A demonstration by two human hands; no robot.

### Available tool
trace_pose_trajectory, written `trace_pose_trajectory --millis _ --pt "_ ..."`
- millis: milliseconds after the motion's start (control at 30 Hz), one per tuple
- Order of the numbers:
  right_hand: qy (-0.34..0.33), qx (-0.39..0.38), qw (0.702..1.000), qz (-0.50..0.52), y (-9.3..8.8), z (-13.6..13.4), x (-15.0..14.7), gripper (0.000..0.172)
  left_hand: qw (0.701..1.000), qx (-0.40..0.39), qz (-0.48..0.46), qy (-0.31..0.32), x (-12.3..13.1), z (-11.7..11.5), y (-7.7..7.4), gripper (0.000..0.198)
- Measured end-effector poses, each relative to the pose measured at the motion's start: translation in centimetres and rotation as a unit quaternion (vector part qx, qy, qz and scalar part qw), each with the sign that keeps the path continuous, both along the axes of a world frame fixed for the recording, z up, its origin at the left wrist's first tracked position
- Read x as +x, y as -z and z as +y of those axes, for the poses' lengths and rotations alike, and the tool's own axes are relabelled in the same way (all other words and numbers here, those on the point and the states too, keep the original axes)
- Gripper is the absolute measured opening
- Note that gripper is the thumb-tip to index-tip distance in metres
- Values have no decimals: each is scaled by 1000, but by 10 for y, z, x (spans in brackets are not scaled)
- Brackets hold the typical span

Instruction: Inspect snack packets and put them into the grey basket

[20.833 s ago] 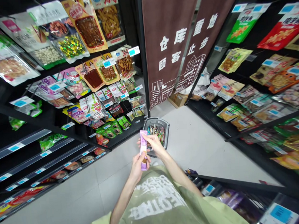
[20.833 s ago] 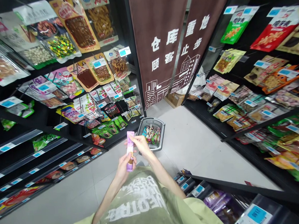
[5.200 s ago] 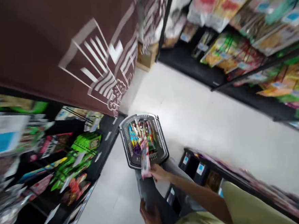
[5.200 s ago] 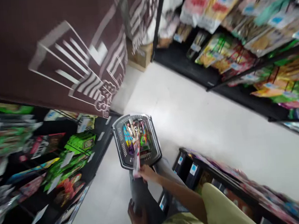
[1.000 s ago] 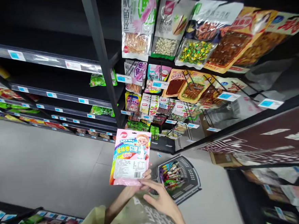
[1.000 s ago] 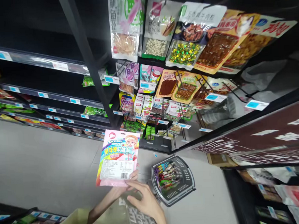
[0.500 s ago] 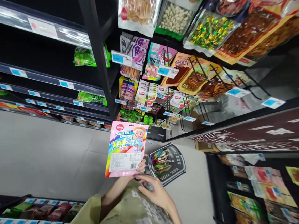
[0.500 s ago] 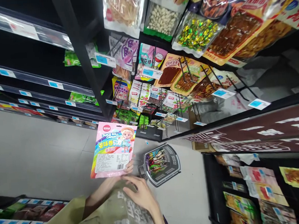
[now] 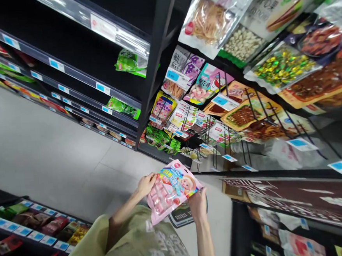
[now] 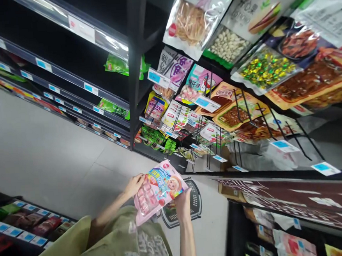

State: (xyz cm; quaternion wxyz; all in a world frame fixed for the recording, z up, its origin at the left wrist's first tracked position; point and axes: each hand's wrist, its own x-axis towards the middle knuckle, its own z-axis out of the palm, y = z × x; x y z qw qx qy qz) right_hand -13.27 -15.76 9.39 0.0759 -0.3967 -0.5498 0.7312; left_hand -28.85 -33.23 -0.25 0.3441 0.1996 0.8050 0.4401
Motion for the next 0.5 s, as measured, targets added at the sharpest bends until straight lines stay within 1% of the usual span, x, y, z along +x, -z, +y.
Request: trace_pose_trajectory --millis 67,133,200,267,333,400,500 --pt "2 -52 999 -14 3 7 -2 92 997 -51 54 2 -11 -10 0 41" --pt "-13 -71 996 -54 6 9 -4 82 992 -84 95 12 -21 -21 -1 40" --pt "-44 -37 994 -91 10 8 -9 69 989 -88 120 15 -28 -31 0 39" --pt "-80 2 993 -90 13 7 -20 60 988 -83 129 12 -32 -41 2 38" --pt "-115 26 991 -65 14 9 -35 57 988 -93 122 11 -31 -52 5 36" --pt "-159 44 985 -53 14 10 -52 55 987 -119 105 4 -25 -64 8 34" --pt "-249 73 965 -45 16 10 -76 53 985 -154 71 -25 -13 -80 15 32"
